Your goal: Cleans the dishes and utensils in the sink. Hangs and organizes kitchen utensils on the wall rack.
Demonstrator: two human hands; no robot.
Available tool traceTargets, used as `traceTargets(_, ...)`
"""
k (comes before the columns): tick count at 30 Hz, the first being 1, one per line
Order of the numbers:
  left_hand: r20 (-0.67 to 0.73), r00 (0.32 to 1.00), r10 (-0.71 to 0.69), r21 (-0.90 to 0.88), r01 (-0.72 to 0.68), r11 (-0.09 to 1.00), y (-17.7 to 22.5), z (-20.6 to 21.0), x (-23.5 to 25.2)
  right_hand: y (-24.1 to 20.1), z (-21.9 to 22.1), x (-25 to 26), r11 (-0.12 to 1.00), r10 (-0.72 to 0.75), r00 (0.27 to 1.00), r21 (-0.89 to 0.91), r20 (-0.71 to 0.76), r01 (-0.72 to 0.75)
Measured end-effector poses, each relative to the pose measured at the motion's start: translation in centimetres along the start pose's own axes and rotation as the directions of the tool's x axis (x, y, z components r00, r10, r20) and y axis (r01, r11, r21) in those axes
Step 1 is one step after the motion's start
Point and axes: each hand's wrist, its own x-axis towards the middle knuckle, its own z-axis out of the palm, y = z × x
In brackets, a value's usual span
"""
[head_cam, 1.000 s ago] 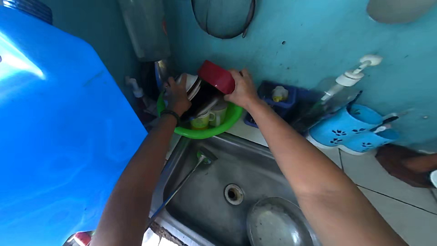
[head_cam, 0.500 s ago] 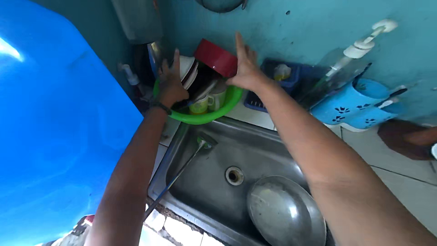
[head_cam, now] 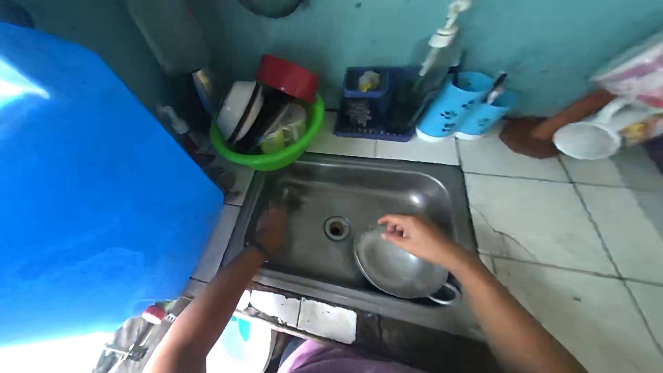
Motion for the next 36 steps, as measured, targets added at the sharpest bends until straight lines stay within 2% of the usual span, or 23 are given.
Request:
traceTargets(2, -0.083, 0.993, 0.085, -0.03, -0.088, 0.996, 0.6, -0.4, -1.4, 2.5, 1.2, -1.5, 0.994, 0.111, 0.994, 0.013, 0.014, -0.112)
traceTargets(4, -0.142, 0.975, 0.171, -0.075, -0.182, 0.98, 2.4, -0.7, -2.4, 3.9, 2.1, -3.0, 0.975, 0.208, 0.975, 0.09, -0.077, -0.201)
traceTargets(5, -0.115, 0.969, 0.22, -0.082, -0.23, 0.97, 3.7, -0.8, -3.0, 4.0, 2.5, -3.6, 0.963, 0.246, 0.958, 0.153, -0.148, -0.224)
traceTargets(7, 0.031, 0.947, 0.321, -0.081, -0.318, 0.945, 6.7, -0.9, -3.9, 3.9, 3.6, -4.5, 0.945, 0.282, 0.901, 0.258, -0.331, -0.201)
traceTargets(9, 0.197, 0.921, 0.335, 0.011, -0.344, 0.939, 10.2, -0.5, -4.3, 3.7, 4.4, -4.8, 0.951, 0.279, 0.86, 0.246, -0.427, -0.187)
traceTargets(11, 0.338, 0.898, 0.28, 0.117, -0.336, 0.935, 13.2, 0.4, -4.2, 3.8, 5.2, -4.6, 0.969, 0.246, 0.901, 0.115, -0.357, -0.218)
traceTargets(13, 0.377, 0.888, 0.264, 0.172, -0.347, 0.922, 15.2, 1.9, -4.0, 4.3, 5.8, -4.2, 0.961, 0.239, 0.961, -0.107, -0.142, -0.255)
traceTargets(15, 0.381, 0.89, 0.25, 0.253, -0.361, 0.898, 16.8, 3.9, -3.7, 4.3, 6.3, -3.7, 0.92, 0.299, 0.951, -0.29, 0.077, -0.266)
traceTargets(17, 0.356, 0.899, 0.256, 0.38, -0.389, 0.839, 18.1, 6.3, -3.1, 3.8, 7.0, -3.2, 0.91, 0.346, 0.915, -0.311, 0.206, -0.274)
traceTargets(19, 0.331, 0.895, 0.3, 0.427, -0.425, 0.798, 19.0, 8.3, -2.2, 3.2, 7.2, -3.1, 0.929, 0.334, 0.898, -0.265, 0.287, -0.26)
traceTargets(21, 0.345, 0.895, 0.283, 0.355, -0.404, 0.843, 19.8, 9.1, -1.5, 3.1, 7.3, -3.0, 0.946, 0.299, 0.906, -0.216, 0.301, -0.241)
traceTargets(24, 0.388, 0.894, 0.224, 0.217, -0.325, 0.921, 20.6, 9.4, -0.7, 3.6, 7.5, -2.3, 0.929, 0.343, 0.907, -0.232, 0.243, -0.289)
traceTargets(29, 0.422, 0.887, 0.189, 0.184, -0.288, 0.94, 20.8, 9.0, 0.5, 3.3, 6.4, -2.3, 0.928, 0.343, 0.883, -0.261, 0.322, -0.265)
traceTargets(32, 0.427, 0.894, 0.134, 0.198, -0.237, 0.951, 20.6, 8.5, 0.5, 4.5, 7.8, -1.9, 0.915, 0.338, 0.928, -0.288, 0.158, -0.284)
traceTargets(36, 0.41, 0.899, 0.153, 0.171, -0.24, 0.955, 20.5, 8.7, 1.0, 3.5, 8.1, -1.7, 0.946, 0.272, 0.915, -0.256, 0.297, -0.198)
